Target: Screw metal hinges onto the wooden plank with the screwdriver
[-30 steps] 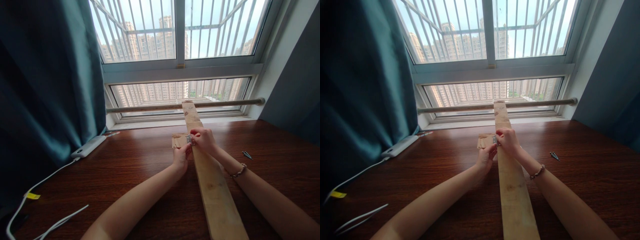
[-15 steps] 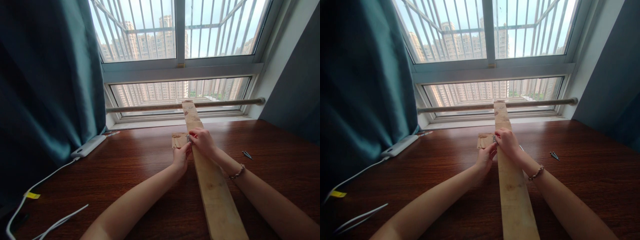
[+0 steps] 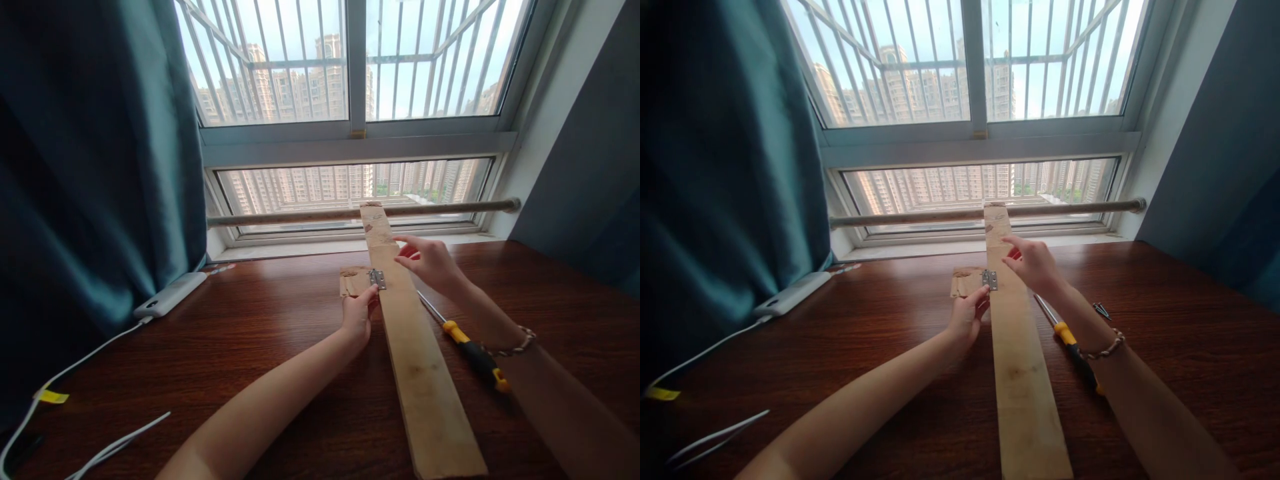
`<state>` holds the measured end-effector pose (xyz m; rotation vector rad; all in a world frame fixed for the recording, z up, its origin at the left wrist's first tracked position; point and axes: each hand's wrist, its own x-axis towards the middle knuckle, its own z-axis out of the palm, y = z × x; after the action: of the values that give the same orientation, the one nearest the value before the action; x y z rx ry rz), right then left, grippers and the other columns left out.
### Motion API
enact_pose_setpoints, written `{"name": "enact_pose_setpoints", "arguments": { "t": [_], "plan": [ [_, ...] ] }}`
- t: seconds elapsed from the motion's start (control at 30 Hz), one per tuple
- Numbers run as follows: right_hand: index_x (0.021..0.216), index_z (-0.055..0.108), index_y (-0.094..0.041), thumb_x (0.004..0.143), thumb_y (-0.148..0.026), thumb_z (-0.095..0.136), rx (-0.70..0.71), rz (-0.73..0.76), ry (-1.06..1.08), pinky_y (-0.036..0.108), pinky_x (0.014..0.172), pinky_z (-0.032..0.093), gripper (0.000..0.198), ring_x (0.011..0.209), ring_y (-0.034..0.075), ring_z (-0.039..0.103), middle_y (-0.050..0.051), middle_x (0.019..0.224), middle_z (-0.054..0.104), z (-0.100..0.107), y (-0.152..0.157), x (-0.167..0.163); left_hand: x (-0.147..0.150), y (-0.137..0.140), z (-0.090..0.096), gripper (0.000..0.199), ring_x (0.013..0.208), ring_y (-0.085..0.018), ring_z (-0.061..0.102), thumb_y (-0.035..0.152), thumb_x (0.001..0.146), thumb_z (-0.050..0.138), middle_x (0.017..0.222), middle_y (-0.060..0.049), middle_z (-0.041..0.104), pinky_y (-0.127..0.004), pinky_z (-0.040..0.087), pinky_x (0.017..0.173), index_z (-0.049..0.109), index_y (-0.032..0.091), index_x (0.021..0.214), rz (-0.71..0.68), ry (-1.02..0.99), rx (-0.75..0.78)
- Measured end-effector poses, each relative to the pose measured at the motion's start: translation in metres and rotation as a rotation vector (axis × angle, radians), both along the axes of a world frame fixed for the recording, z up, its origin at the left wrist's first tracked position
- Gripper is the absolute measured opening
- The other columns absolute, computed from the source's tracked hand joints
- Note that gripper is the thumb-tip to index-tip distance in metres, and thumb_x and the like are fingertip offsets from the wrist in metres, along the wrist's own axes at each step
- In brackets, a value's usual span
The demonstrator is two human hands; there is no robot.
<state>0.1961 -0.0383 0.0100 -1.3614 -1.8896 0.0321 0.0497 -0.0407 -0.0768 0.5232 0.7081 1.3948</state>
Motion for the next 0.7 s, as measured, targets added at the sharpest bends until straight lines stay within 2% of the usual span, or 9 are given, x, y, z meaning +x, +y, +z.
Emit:
{"name": "enact_pose_setpoints", "arguments": {
  "t": [0.1,0.17,0.23,0.3,0.37,0.5,0.7],
  "plan": [
    [0.101,0.065,-0.021,0.074,-0.025,0.061,0.011,-0.177,-0.014,0.023,0.065,0.048,0.027,0.067,0.014,0.063,0.001,0.074,0.068,0.013,-0.008,0.047,0.000,0.002,-0.002,0.019,0.061,-0.011,0.062,0.005,0.061,0.069,0.074,-0.005,0.068,-0.021,0.049,0.061,0.063,0.011,0.078,0.002,0.002,-0.024],
    [0.088,0.068,-0.020,0.074,-0.027,0.062,-0.099,-0.321,-0.080,0.024,0.066,0.048,0.018,0.069,0.016,0.063,0.002,0.073,0.068,0.010,-0.009,0.085,0.000,0.004,-0.004,0.017,0.058,-0.010,0.061,0.005,0.061,0.068,0.071,-0.004,0.067,-0.019,0.048,0.057,0.063,0.011,0.076,0.004,0.005,-0.041],
    [0.073,0.069,-0.016,0.070,-0.020,0.063,-0.362,-0.397,-0.173,0.024,0.065,0.048,0.008,0.072,0.018,0.064,0.005,0.072,0.068,-0.002,-0.005,0.122,0.000,0.006,-0.005,0.016,0.057,-0.009,0.060,0.004,0.061,0.068,0.069,-0.003,0.067,-0.018,0.047,0.054,0.062,0.011,0.075,0.005,0.011,-0.048],
    [0.068,0.068,-0.013,0.067,-0.014,0.063,-0.718,-0.454,-0.183,0.023,0.059,0.048,0.005,0.066,0.018,0.064,0.007,0.066,0.067,-0.020,0.001,0.151,0.000,0.007,-0.006,0.015,0.056,-0.009,0.060,0.004,0.062,0.068,0.067,-0.003,0.067,-0.018,0.047,0.053,0.062,0.011,0.074,-0.001,0.012,-0.057],
    [0.066,0.066,-0.011,0.066,-0.011,0.063,-0.945,-0.512,-0.159,0.023,0.054,0.048,0.003,0.062,0.017,0.064,0.009,0.064,0.066,-0.039,0.007,0.168,0.000,0.008,-0.007,0.014,0.057,-0.010,0.061,0.004,0.063,0.067,0.066,-0.003,0.067,-0.018,0.047,0.053,0.061,0.011,0.074,-0.009,0.006,-0.063],
    [0.060,0.064,-0.010,0.063,-0.008,0.064,-1.020,-0.527,-0.169,0.023,0.050,0.047,0.003,0.056,0.016,0.062,0.008,0.058,0.064,-0.068,0.017,0.176,0.000,0.008,-0.008,0.012,0.056,-0.009,0.060,0.004,0.064,0.066,0.066,-0.002,0.067,-0.018,0.048,0.054,0.062,0.011,0.073,-0.009,-0.008,-0.057],
    [0.059,0.066,-0.010,0.056,-0.002,0.062,-0.988,-0.530,-0.221,0.025,0.049,0.047,0.009,0.050,0.018,0.061,0.008,0.052,0.062,-0.087,0.022,0.176,0.000,0.008,-0.009,0.012,0.057,-0.009,0.060,0.005,0.064,0.066,0.067,-0.002,0.067,-0.018,0.048,0.054,0.062,0.011,0.074,-0.013,-0.002,-0.040]
  ]
}}
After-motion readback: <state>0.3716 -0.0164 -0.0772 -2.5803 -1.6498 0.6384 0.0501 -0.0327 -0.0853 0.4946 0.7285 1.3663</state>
